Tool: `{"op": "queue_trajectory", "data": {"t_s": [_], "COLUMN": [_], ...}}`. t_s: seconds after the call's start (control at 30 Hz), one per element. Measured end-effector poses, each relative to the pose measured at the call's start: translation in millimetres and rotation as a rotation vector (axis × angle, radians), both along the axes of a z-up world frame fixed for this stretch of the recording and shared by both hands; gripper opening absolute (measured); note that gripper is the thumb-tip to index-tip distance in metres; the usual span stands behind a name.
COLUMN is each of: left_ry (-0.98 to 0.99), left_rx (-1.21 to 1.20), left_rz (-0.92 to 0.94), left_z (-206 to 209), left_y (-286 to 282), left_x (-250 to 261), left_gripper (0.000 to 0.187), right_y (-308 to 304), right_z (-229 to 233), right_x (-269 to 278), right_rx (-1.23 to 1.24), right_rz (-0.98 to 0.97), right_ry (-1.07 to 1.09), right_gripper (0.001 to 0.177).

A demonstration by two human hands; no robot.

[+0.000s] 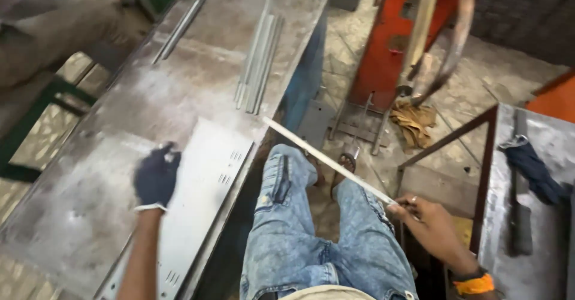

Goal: The recorder is using a spot welding machine to attach metal rails to flat metal panels.

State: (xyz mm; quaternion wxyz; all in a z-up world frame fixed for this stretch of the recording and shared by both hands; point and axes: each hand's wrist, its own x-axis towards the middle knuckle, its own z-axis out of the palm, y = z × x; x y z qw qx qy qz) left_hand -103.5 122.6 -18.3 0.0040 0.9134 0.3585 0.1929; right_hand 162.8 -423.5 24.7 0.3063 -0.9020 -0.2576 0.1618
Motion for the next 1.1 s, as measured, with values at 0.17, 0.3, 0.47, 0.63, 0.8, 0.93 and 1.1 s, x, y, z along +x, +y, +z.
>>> {"op": "queue_trajectory", "data": {"t_s": [0.17,0.3,0.47,0.63,0.8,0.93,1.1], "left_ry": [-0.392,-0.447,-0.096,0.053,0.123,0.193,0.224], "left_rx": [-1.562,-1.921,-2.024,-2.013,-1.937,-1.968,-1.97], "left_rz": [-0.641,-0.589,-0.834,-0.939,-0.926,-0.816,-0.869], "left_z": [24.8,19.4,37.6,49.8,39.5,26.4,36.5], "left_y": [-197.9,-369.3,-496.8,-528.5,-517.4,-519.6,-533.0], "left_x": [152.3,203.1,219.9,240.0,244.3,249.8,250.7], "left_gripper": [0.027,0.04,0.043,0.033,0.039,0.039,0.042], "right_y": [-12.0,-46.7,-145.0,-239.3,-299.1,-329.2,-342.3], "right_z": [-2.9,8.2,-39.8,-37.2,-47.4,-77.7,-40.1], "right_x": [-32.9,-49.3,-63.9,-56.5,-37.5,-19.8,-5.3], "right_rx": [0.02,-0.096,0.104,-0.189,-0.487,-0.506,-0.583], "right_rz": [-0.1,-0.24,-0.412,-0.983,-1.044,-1.035,-1.06], "right_ry": [-0.05,-0.037,-0.243,-0.155,-0.682,-0.512,-0.373], "right_gripper": [0.037,0.041,0.028,0.027,0.014,0.024,0.014]}}
